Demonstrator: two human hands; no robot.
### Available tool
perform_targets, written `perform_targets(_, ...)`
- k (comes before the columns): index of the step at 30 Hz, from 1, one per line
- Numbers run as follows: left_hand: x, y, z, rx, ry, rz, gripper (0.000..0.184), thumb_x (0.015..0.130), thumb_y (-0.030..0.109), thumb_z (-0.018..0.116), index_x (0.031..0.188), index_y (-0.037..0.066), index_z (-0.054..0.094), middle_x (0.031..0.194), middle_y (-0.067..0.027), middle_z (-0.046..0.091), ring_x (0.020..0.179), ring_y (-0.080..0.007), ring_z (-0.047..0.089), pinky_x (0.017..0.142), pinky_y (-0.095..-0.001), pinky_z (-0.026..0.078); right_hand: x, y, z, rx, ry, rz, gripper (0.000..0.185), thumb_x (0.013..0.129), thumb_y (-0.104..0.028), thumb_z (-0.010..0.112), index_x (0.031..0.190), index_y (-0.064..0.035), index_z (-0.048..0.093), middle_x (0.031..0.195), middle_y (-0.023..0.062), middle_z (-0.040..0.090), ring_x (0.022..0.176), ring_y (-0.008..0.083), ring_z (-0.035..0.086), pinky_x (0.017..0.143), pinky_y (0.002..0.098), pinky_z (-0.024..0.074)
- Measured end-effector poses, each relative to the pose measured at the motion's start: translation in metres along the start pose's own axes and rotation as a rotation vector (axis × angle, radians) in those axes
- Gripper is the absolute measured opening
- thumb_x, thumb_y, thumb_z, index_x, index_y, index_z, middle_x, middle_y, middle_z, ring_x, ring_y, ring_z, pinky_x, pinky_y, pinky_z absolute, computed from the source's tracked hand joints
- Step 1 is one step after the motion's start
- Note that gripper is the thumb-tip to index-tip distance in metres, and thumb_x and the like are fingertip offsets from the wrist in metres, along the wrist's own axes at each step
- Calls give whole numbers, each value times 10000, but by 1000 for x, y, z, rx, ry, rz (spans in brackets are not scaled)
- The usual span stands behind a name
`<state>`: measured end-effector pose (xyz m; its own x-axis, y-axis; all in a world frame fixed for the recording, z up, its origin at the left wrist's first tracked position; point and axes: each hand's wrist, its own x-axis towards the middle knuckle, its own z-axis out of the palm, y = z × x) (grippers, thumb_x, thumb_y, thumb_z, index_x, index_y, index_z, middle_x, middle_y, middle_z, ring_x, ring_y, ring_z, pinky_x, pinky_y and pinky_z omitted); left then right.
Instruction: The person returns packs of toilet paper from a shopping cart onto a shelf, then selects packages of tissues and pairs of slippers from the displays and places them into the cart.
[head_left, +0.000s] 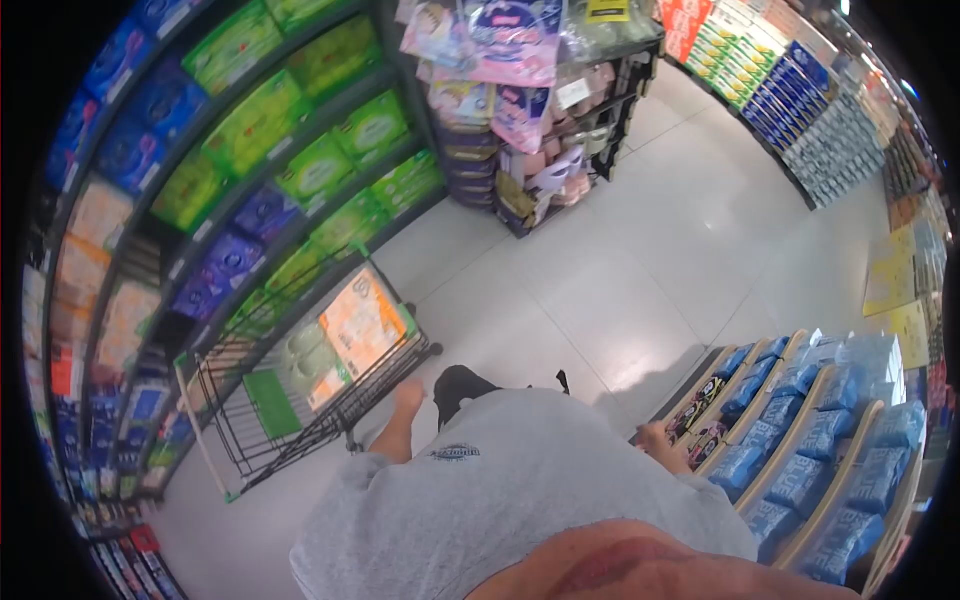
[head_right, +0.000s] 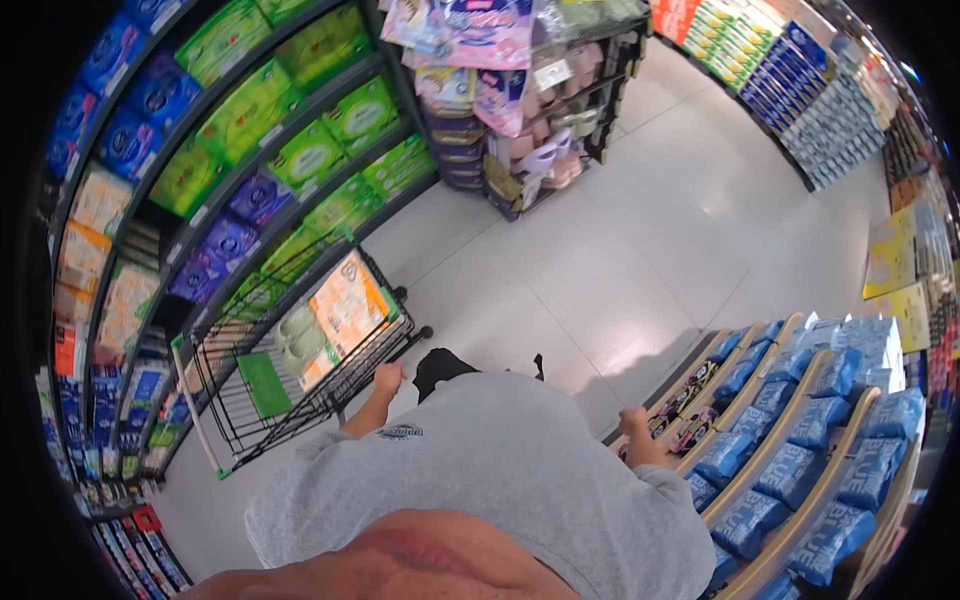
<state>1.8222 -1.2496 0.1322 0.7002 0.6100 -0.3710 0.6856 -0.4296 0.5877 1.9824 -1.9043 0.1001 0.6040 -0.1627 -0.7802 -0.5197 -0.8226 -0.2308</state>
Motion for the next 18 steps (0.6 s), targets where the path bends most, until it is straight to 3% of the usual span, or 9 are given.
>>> perform_targets(2, 4, 6, -1, 72, -59, -8, 471, 863, 352, 489, 547, 30, 626, 504, -138, 562, 413, -275, 531, 465, -387, 456, -19, 13, -17, -761, -116, -383, 168, 742, -137, 609, 706, 21, 655, 639, 126, 635, 573, 241, 643, 472, 373, 499)
perform_targets(3, 6, 16, 0, 79, -57, 7, 471, 863, 352, 489, 547, 30, 626, 504, -138, 562, 413, -275, 531, 465, -387, 456, -18, 18, -14, -835, -177, -372, 182, 767, -135, 602, 729, 37, 646, 655, 145, 640, 615, 257, 660, 476, 383, 502)
perform_targets(5, 16, 43, 2, 198, -172, -133, 359, 855, 284, 431, 704, 51, 658, 738, -164, 655, 789, -307, 649, 765, -425, 491, -19, 11, -10, -649, -184, -274, 188, 773, -156, 605, 789, 26, 648, 684, 136, 650, 636, 248, 661, 502, 376, 507)
perform_targets(8, 39, 101, 11, 148, -288, -251, 306, 838, 268, 468, 751, 46, 659, 747, -173, 653, 804, -312, 647, 723, -425, 504, -14, -23, 0, 188, -58, 82, 225, 782, -189, 610, 880, 9, 653, 727, 122, 666, 668, 235, 661, 542, 366, 514)
perform_targets(10, 77, 112, 43, 223, -282, -83, 318, 846, 278, 476, 749, 32, 653, 734, -177, 649, 781, -318, 650, 699, -429, 510, -10, -70, -8, 452, 1, 78, 261, 788, -210, 613, 940, -3, 655, 756, 112, 676, 689, 226, 661, 568, 359, 519)
perform_targets(13, 137, 167, 94, 229, -310, 40, 435, 886, 365, 475, 739, -14, 631, 688, -169, 636, 653, -323, 647, 646, -430, 520, 1, -146, -57, 613, 4, -34, 269, 793, -184, 617, 925, 49, 643, 704, 107, 649, 632, 175, 631, 544, 287, 499)
perform_targets(14, 171, 230, 127, 137, -332, -105, 465, 889, 392, 474, 746, -21, 633, 683, -161, 635, 619, -317, 642, 638, -426, 521, 31, -160, -86, 646, 28, -89, 257, 793, -191, 617, 899, 41, 648, 691, 105, 647, 610, 168, 623, 532, 285, 492)
perform_targets(15, 192, 265, 145, 143, -348, -63, 477, 883, 412, 481, 751, -19, 640, 681, -158, 637, 606, -309, 636, 617, -423, 517, 48, -173, -101, 673, 40, -149, 247, 793, -198, 617, 873, 34, 654, 678, 103, 645, 588, 161, 614, 519, 283, 485)
perform_targets(18, 229, 386, 186, 58, -391, 17, 488, 869, 435, 497, 775, -16, 655, 649, -151, 628, 553, -287, 617, 547, -414, 502, 71, -195, -171, 444, 48, -182, 234, 780, -189, 633, 860, 28, 670, 702, 112, 651, 563, 169, 616, 489, 299, 492)
